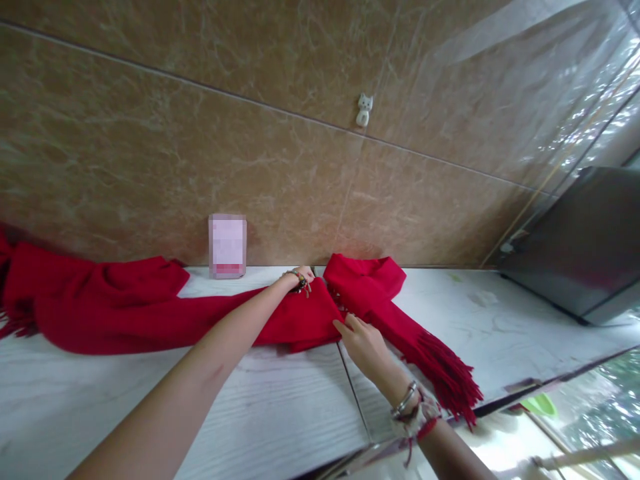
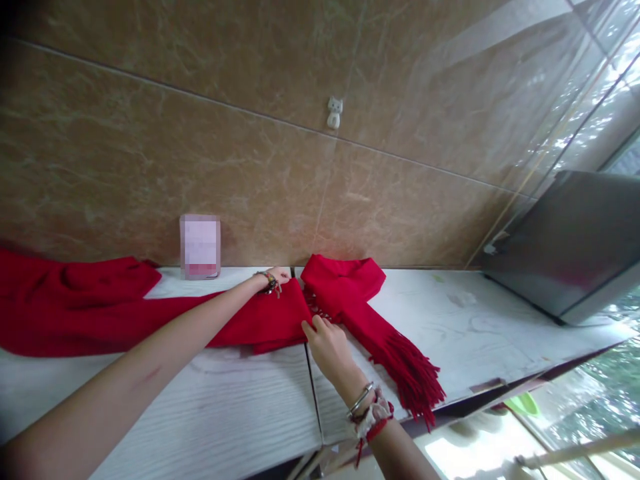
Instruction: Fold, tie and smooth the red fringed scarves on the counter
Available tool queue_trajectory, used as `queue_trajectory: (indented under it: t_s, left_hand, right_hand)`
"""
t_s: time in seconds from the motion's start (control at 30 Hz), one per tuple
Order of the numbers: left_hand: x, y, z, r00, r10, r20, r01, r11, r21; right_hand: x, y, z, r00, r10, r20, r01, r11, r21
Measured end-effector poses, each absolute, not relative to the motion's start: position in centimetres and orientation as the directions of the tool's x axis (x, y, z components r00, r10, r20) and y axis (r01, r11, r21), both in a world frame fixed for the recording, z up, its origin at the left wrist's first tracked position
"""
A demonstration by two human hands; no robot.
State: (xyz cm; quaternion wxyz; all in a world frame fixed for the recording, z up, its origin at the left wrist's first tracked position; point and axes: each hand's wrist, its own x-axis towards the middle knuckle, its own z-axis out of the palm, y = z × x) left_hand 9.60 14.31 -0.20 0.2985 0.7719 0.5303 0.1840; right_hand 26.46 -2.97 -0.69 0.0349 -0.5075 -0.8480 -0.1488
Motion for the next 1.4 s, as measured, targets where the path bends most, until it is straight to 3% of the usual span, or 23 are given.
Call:
queue_trajectory:
  t_s: [0.27,0.4,0.5,0.6,0.73,0.87,1.1,1.4]
  left_hand:
    - [8.9,10.2,1.1,0.203,0.978,-0.039,0.919,-0.177,0.352]
    - [6.2,5.4,1.1,0.166,0.983,-0.080,0.954,-0.140,0.266]
    - [3.4,0.9,0.6,0.275,0.943,-0.186,0.952,-0.239,0.191]
    - [1.1,-2.6,0.4,0.359,0.912,-0.198,0.932,-0.341,0.121]
    - [-0.1,-4.5,0.4,0.418,0.908,-0.018,0.908,-0.418,-0.010]
    - [0.5,-4.1,0.3,0.460,0.886,0.066,0.888,-0.459,-0.026]
    - [2.0,-3.5,-0.4,0.456,0.870,0.186,0.887,-0.462,-0.015]
    - [4.5,-3.3,-0.3,0.381,0.874,0.302,0.917,-0.400,0.002]
  right_hand:
    - [26.5,-2.6,0.0,-0.520,0.834,0.183,0.851,0.488,0.195]
    - [25.9,-2.2,0.2,-0.668,0.689,0.281,0.744,0.629,0.226]
    - [25.0,-1.6,-0.1,-0.777,0.576,0.256,0.627,0.747,0.220]
    - [24.2,-0.9,-0.2,-0.785,0.589,0.195,0.615,0.780,0.119]
    - [23.8,-0.1,0.4,-0.683,0.702,0.204,0.703,0.707,-0.076]
    - [23.3,0.4,1.1,-0.707,0.676,0.209,0.655,0.736,-0.169]
    - [22.0,0.4,1.2,-0.748,0.645,0.156,0.619,0.763,-0.186]
    - [21.8,1.0,1.4,-0.658,0.745,0.108,0.702,0.659,-0.269]
